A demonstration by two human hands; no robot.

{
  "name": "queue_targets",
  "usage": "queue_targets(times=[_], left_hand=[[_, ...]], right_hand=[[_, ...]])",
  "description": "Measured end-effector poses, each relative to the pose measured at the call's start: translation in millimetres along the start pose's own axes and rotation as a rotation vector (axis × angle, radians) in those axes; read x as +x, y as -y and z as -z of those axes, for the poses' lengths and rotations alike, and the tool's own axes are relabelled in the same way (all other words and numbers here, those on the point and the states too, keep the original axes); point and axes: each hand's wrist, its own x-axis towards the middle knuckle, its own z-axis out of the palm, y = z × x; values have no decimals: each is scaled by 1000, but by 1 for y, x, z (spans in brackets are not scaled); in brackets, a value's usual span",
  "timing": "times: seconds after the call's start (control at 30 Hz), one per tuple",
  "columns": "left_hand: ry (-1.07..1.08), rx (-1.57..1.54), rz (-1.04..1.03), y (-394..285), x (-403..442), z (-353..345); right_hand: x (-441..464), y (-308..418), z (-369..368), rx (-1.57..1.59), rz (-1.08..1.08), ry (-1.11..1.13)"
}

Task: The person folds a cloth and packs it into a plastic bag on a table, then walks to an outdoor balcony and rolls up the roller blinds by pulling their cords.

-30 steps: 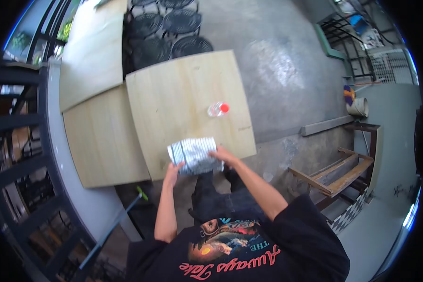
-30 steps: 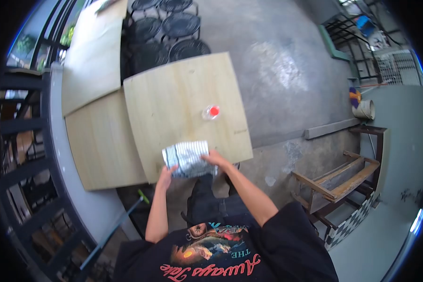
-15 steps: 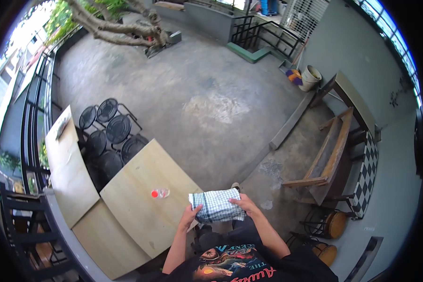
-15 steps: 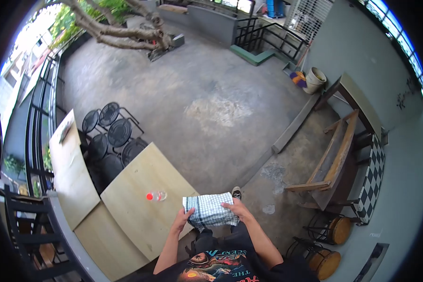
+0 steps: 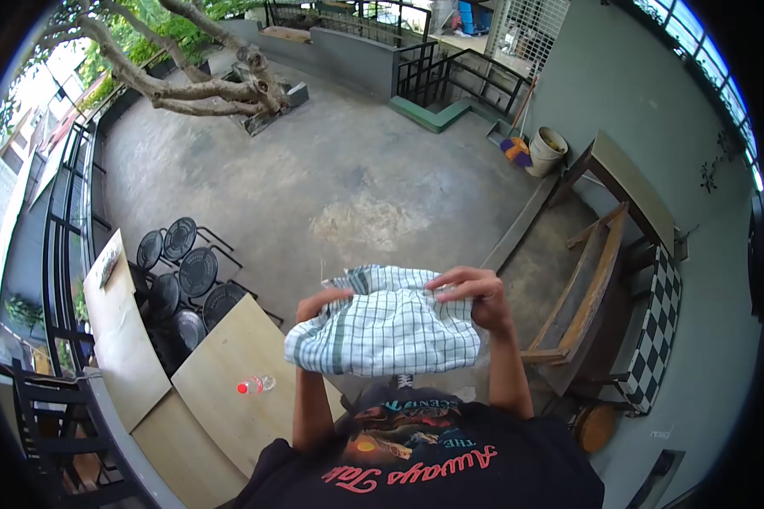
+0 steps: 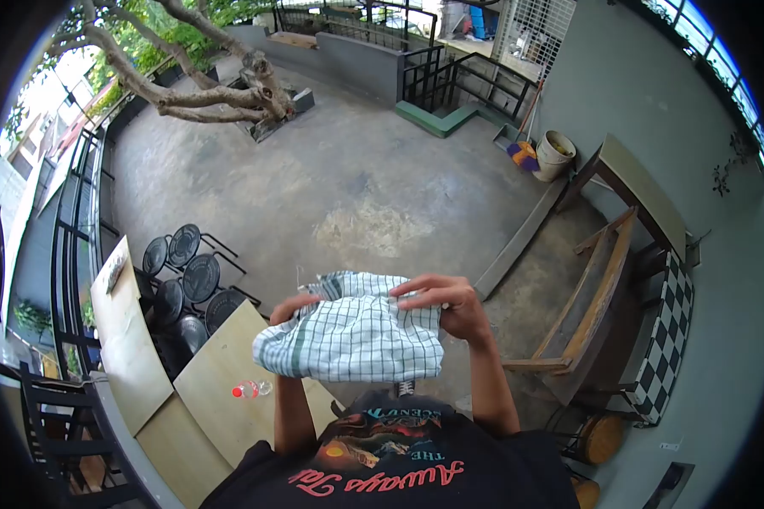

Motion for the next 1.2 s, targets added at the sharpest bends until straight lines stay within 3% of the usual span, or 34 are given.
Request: queue_targets(times=[0.03, 0.13, 0.2, 0.33, 0.37, 0.4, 0.47, 0.5, 0.57, 0.6, 0.67, 0.7, 0.73, 0.8, 0.93, 1.07, 1.1, 1.2], left_hand=[[-51, -102, -9, 4, 13, -7], [-73, -210, 243, 2, 55, 14], [-93, -214, 106, 10, 83, 30], [-43, 128, 123, 30, 139, 72], [-66, -49, 209, 50, 153, 80], [-62, -128, 300, 76, 163, 92], [-49, -239, 373, 127, 185, 114], [-79, -196, 397, 150, 196, 124], [-239, -517, 506, 178, 206, 139], [-328, -611, 598, 190, 218, 150], [-340, -638, 650, 207, 234, 181], [-384, -709, 698, 215, 237, 192], [-275, -588, 606, 222, 241, 207], [-385, -630, 748, 218, 242, 217], [-416, -550, 732, 241, 237, 241], [-699, -596, 905, 284, 202, 251], [-689, -538, 919, 284, 205, 255], [-718, -360, 977, 314, 200, 264]], right_hand=[[8, -6, 2, 9, 4, -5], [47, -29, 7, -48, -28, -17], [81, -40, 6, 21, -113, -26], [157, -88, 4, 11, -242, 115], [174, -111, 0, 57, -289, 146], [183, -127, -20, 225, -142, -38], [202, -186, -35, 143, -236, -215], [234, -180, -41, 189, -363, -96], [273, -207, -40, 31, -801, 106], [293, -208, -51, -15, -790, 94], [315, -278, -53, 206, -765, 226], [326, -284, -61, 275, -785, 158], [336, -290, -70, 280, -790, 170], [348, -295, -85, 320, -782, 111], [366, -346, -111, 419, -962, 113], [364, -424, -143, 742, -1148, 121], [367, -440, -156, 801, -1159, 94], [392, -453, -183, 898, -1321, 246]])
